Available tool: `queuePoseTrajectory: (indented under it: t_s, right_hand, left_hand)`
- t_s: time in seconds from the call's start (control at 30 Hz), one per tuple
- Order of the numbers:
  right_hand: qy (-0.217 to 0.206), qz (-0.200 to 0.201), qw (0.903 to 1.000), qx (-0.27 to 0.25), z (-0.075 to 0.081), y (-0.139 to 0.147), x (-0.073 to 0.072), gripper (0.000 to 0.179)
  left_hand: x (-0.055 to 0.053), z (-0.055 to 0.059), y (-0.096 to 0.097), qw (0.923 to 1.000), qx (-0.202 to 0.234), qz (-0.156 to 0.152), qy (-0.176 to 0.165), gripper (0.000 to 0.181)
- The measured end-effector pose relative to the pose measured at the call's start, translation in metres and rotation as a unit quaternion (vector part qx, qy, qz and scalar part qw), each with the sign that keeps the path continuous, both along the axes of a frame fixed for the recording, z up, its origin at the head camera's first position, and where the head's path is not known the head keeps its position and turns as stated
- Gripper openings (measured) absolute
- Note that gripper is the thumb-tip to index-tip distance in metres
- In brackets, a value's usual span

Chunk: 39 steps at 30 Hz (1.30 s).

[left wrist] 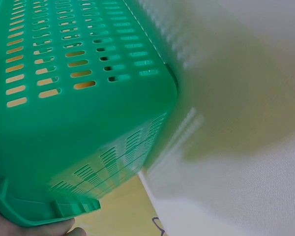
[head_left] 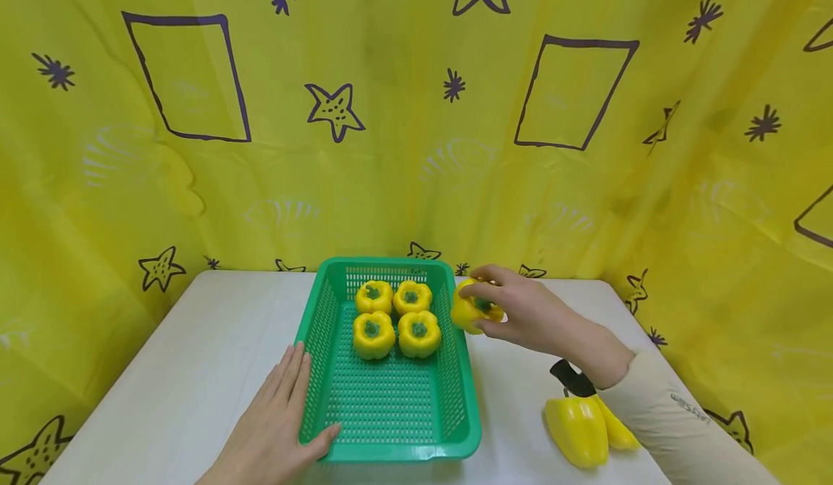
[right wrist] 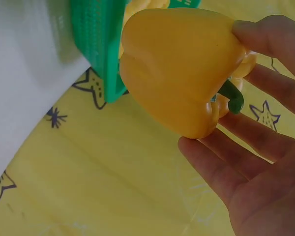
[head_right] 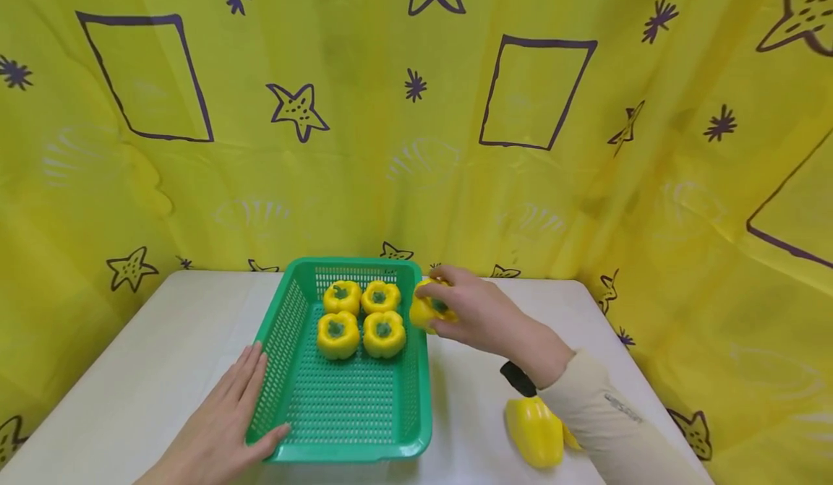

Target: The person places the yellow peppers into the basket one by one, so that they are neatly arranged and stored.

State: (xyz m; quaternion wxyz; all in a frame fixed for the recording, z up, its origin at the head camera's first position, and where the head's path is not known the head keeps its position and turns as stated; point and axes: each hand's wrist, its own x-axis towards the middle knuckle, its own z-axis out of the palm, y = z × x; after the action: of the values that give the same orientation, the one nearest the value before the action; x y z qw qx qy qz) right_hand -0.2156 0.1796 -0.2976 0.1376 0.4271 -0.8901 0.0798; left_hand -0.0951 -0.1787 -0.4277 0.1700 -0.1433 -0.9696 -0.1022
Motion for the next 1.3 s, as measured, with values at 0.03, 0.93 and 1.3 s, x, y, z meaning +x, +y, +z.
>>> queuePoseTrajectory:
  t_s: [0.03, 0.93, 1.3]
  right_hand:
    - [-0.002, 0.003, 1.0, 0.0, 0.001, -0.003, 0.0, 0.038]
    - [-0.038, 0.105, 0.9933, 0.03, -0.015, -0.072, 0.01, 0.036]
    - [-0.053, 0.123, 0.9886, 0.07, -0.025, -0.091, 0.012, 0.037]
  left_hand:
    - [0.0, 0.0, 0.0, 1.0, 0.0, 0.0, 0.001, 0.1]
    - [0.0, 0.0, -0.001, 0.9998, 0.011, 0.002, -0.015, 0.1]
    - [0.0, 0.002, 0.0, 0.9997, 0.009, 0.002, -0.021, 0.101]
